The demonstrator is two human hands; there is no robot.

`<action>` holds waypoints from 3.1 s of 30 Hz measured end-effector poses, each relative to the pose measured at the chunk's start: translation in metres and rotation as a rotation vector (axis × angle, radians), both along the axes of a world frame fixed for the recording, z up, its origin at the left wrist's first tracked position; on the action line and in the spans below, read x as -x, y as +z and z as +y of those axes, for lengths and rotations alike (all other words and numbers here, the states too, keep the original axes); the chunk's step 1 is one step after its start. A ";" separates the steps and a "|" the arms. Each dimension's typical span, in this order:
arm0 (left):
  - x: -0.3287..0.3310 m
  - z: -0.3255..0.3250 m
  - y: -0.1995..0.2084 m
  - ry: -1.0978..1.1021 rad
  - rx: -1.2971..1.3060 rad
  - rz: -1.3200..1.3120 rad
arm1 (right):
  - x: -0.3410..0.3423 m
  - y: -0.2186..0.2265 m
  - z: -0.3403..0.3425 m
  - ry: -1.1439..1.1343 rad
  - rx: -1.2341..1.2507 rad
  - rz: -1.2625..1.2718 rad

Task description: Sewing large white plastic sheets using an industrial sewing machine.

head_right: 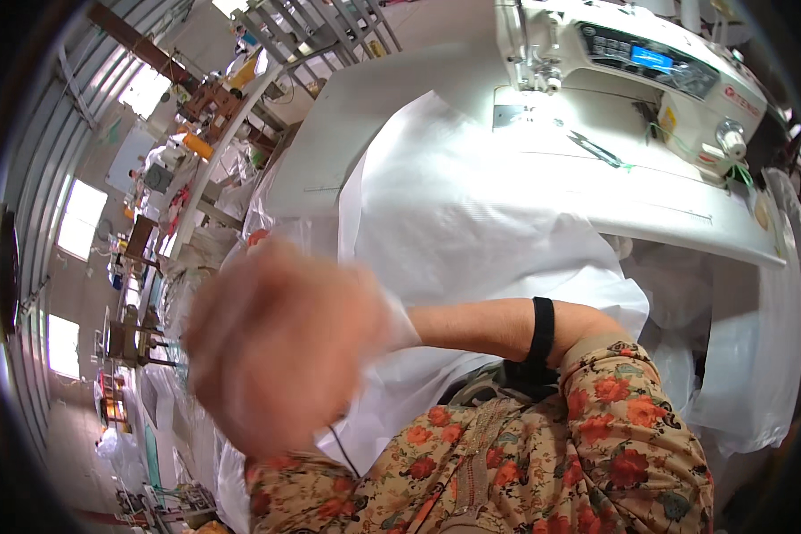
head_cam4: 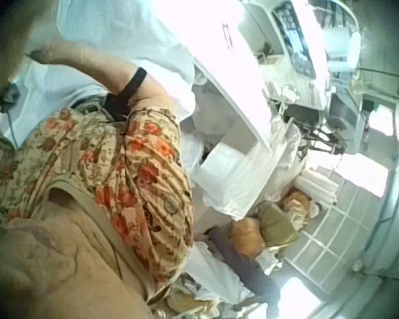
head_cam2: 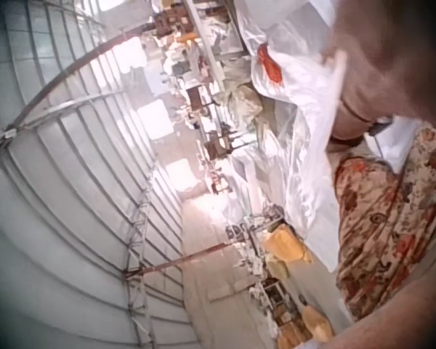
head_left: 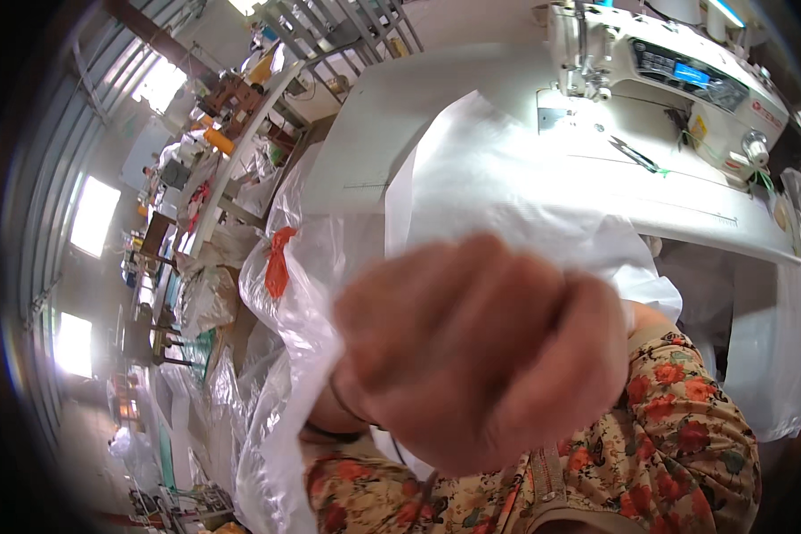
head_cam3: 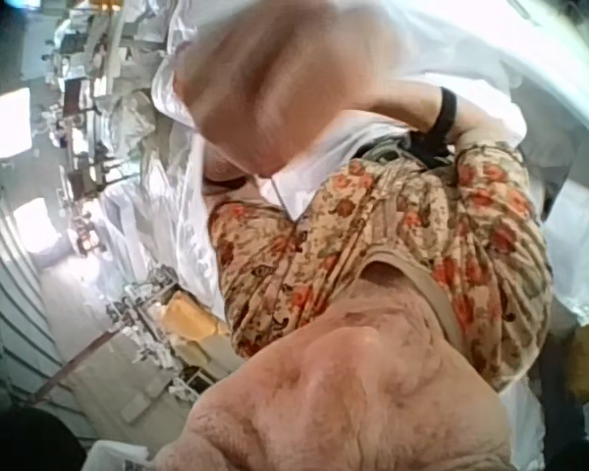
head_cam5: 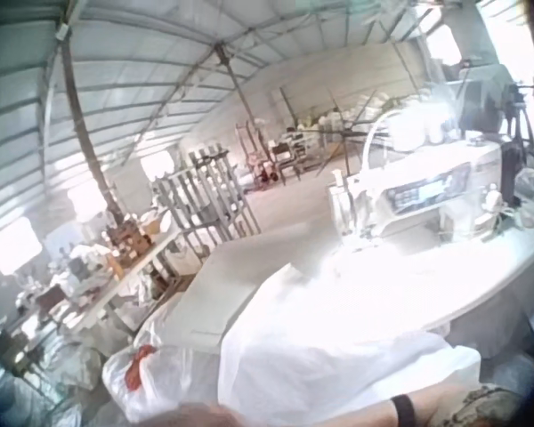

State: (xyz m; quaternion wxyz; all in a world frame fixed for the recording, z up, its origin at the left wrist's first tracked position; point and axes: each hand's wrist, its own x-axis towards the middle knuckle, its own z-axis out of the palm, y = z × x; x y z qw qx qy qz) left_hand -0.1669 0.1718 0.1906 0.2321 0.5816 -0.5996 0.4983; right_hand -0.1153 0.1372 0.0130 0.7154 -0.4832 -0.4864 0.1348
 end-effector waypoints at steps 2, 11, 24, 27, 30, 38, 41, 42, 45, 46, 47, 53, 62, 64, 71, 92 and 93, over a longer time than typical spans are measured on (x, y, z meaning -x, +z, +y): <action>-0.011 0.006 0.028 -0.013 -0.085 -0.082 | 0.045 0.004 -0.009 -0.085 0.235 -0.101; -0.159 0.119 0.094 0.441 0.209 0.902 | 0.102 0.054 -0.218 -0.071 -0.297 0.239; -0.263 0.052 -0.075 1.128 -0.192 0.761 | 0.140 0.031 -0.132 -0.899 0.628 -0.646; -0.247 0.009 -0.074 1.176 -0.086 0.933 | 0.084 0.006 -0.113 -1.009 1.049 -0.679; -0.246 0.013 -0.062 1.231 -0.088 0.922 | 0.068 -0.002 -0.148 -1.032 0.570 -0.279; -0.271 0.059 -0.063 0.854 -0.107 0.940 | 0.021 0.005 -0.271 -1.377 -0.107 0.426; -0.267 0.060 -0.071 0.826 -0.149 0.899 | 0.019 -0.002 -0.267 -1.667 -0.219 0.196; -0.265 0.061 -0.074 0.835 -0.165 0.906 | 0.026 0.002 -0.262 -1.741 -0.181 -0.027; -0.265 0.061 -0.083 0.803 -0.183 0.965 | 0.065 0.034 -0.243 -1.723 0.246 -0.644; -0.264 0.062 -0.086 0.811 -0.176 1.022 | 0.077 0.041 -0.226 -1.524 0.410 -0.837; -0.264 0.062 -0.089 0.832 -0.165 1.084 | 0.083 0.048 -0.208 -1.274 0.685 -0.905; -0.265 0.067 -0.105 0.829 -0.156 1.037 | 0.006 0.034 -0.194 -1.258 1.122 -0.774; -0.264 0.106 -0.113 0.868 -0.170 1.108 | 0.011 0.030 -0.225 -1.173 0.547 -0.397; -0.262 0.109 -0.113 0.843 -0.135 1.117 | 0.012 0.026 -0.226 -1.109 0.920 -0.373; -0.247 0.109 -0.099 0.633 -0.035 1.325 | 0.006 -0.018 -0.234 -1.568 1.180 -0.632; -0.201 0.137 -0.042 0.621 -0.088 1.328 | 0.048 0.064 -0.272 -0.973 -0.250 0.236; -0.204 0.131 -0.041 0.881 -0.289 1.240 | 0.037 0.065 -0.271 -0.983 -0.198 0.298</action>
